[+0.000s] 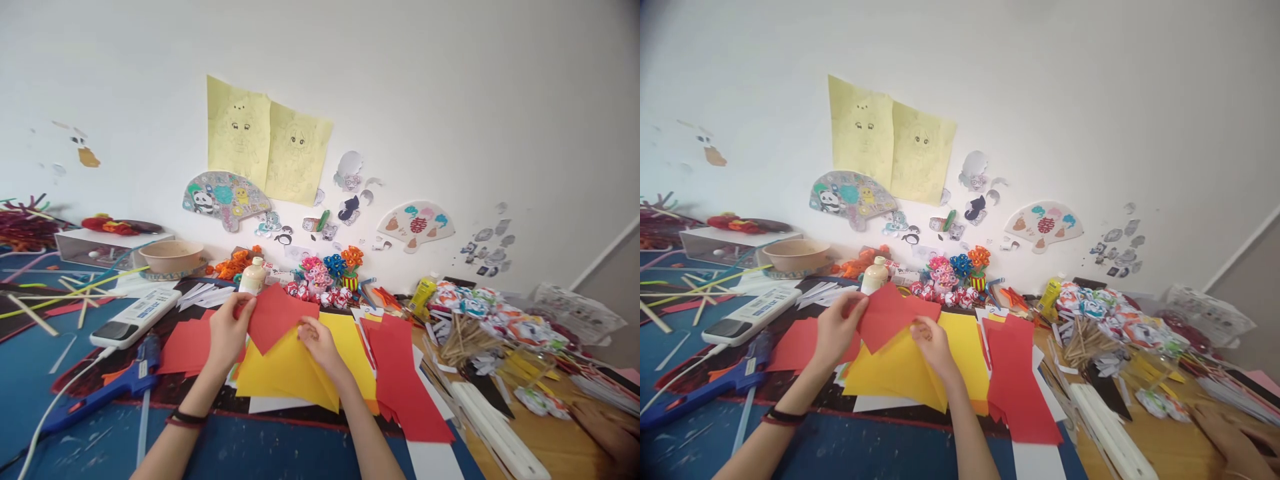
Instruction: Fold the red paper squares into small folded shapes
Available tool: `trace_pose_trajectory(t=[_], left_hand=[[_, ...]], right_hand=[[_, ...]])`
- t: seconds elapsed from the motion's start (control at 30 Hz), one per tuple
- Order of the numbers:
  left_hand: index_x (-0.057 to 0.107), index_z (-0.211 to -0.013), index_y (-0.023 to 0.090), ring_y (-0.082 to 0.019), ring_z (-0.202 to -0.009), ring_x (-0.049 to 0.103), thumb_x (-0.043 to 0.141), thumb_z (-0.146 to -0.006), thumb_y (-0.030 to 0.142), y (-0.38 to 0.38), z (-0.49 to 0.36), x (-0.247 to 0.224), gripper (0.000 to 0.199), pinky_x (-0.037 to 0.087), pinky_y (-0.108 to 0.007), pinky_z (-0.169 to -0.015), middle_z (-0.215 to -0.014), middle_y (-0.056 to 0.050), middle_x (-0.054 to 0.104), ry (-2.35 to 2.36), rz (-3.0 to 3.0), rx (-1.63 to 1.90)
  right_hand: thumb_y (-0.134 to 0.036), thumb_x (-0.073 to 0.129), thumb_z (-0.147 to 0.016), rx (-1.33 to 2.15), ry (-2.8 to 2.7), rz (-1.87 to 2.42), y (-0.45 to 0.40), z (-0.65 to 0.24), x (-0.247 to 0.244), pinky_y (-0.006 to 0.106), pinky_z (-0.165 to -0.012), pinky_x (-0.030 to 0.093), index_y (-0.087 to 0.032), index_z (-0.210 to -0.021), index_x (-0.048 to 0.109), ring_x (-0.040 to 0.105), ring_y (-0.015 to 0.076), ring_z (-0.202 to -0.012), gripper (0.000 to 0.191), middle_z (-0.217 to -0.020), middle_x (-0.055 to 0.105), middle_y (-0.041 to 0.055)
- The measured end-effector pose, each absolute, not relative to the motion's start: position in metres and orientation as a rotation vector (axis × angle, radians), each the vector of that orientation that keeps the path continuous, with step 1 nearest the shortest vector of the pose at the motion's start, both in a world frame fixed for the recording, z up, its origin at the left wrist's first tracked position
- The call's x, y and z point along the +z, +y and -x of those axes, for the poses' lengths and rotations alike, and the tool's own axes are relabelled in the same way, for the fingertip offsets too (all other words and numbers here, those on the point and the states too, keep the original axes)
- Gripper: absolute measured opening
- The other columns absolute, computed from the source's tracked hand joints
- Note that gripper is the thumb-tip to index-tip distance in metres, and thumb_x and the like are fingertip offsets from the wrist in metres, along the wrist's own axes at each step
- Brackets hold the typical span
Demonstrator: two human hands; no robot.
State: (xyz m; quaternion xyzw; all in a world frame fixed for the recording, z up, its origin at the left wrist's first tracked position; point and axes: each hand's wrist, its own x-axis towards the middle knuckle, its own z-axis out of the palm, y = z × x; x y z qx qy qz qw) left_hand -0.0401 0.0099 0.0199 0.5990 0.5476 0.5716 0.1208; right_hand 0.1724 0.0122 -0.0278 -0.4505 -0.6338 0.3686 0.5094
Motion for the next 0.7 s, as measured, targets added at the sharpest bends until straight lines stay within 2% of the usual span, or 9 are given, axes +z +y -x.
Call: trace_pose_trajectory(t=[0.1, 0.23, 0.4, 0.53, 0.7], left_hand=[[0.059, -0.089, 0.020, -0.019, -0.087, 0.061, 0.044, -0.085, 0.045, 0.011, 0.030, 0.013, 0.029, 0.045, -0.027, -0.077, -0.092, -0.004, 0.068, 1.460, -1.741, 1.596], [0.059, -0.092, 0.020, -0.021, -0.089, 0.062, 0.052, -0.080, 0.046, 0.010, 0.024, 0.011, 0.030, 0.048, -0.028, -0.077, -0.096, -0.004, 0.069, 1.291, -1.750, 1.453], [0.064, -0.093, 0.017, -0.022, -0.086, 0.064, 0.056, -0.078, 0.043, 0.005, 0.020, 0.014, 0.030, 0.050, -0.028, -0.073, -0.095, -0.005, 0.071, 1.091, -1.810, 1.201], [0.064, -0.094, 0.018, -0.021, -0.085, 0.064, 0.054, -0.080, 0.037, 0.005, 0.016, 0.011, 0.026, 0.049, -0.027, -0.073, -0.095, -0.004, 0.071, 1.108, -1.874, 1.238], [0.059, -0.109, 0.021, -0.021, -0.096, 0.062, 0.048, -0.085, 0.030, 0.005, 0.011, 0.003, 0.028, 0.047, -0.029, -0.081, -0.108, -0.005, 0.068, 1.450, -2.081, 1.385]], right_hand=[[-0.055, 0.064, -0.073, 1.111, -1.393, 1.020, 0.012, -0.171, -0.028, 0.023, -0.049, 0.037, -0.015, -0.107, 0.059, 0.053, 0.0138, -0.056, 0.053, -0.068, 0.060, 0.0024], [-0.049, 0.071, -0.069, 1.064, -1.338, 1.059, 0.012, -0.173, -0.026, 0.022, -0.044, 0.030, -0.015, -0.080, 0.061, 0.046, 0.0109, -0.048, 0.036, -0.057, 0.050, -0.0029], [-0.044, 0.069, -0.073, 1.050, -1.183, 0.953, 0.007, -0.178, -0.016, 0.021, -0.044, 0.028, -0.016, -0.075, 0.059, 0.038, 0.0080, -0.045, 0.030, -0.057, 0.047, -0.0043], [-0.045, 0.069, -0.074, 1.113, -1.218, 0.938, 0.005, -0.177, -0.015, 0.022, -0.044, 0.031, -0.015, -0.070, 0.060, 0.041, 0.0089, -0.045, 0.032, -0.055, 0.051, -0.0026], [-0.049, 0.070, -0.072, 1.150, -1.310, 0.937, 0.010, -0.169, -0.022, 0.027, -0.056, 0.045, -0.013, -0.077, 0.067, 0.056, 0.0150, -0.054, 0.037, -0.063, 0.063, 0.0035]])
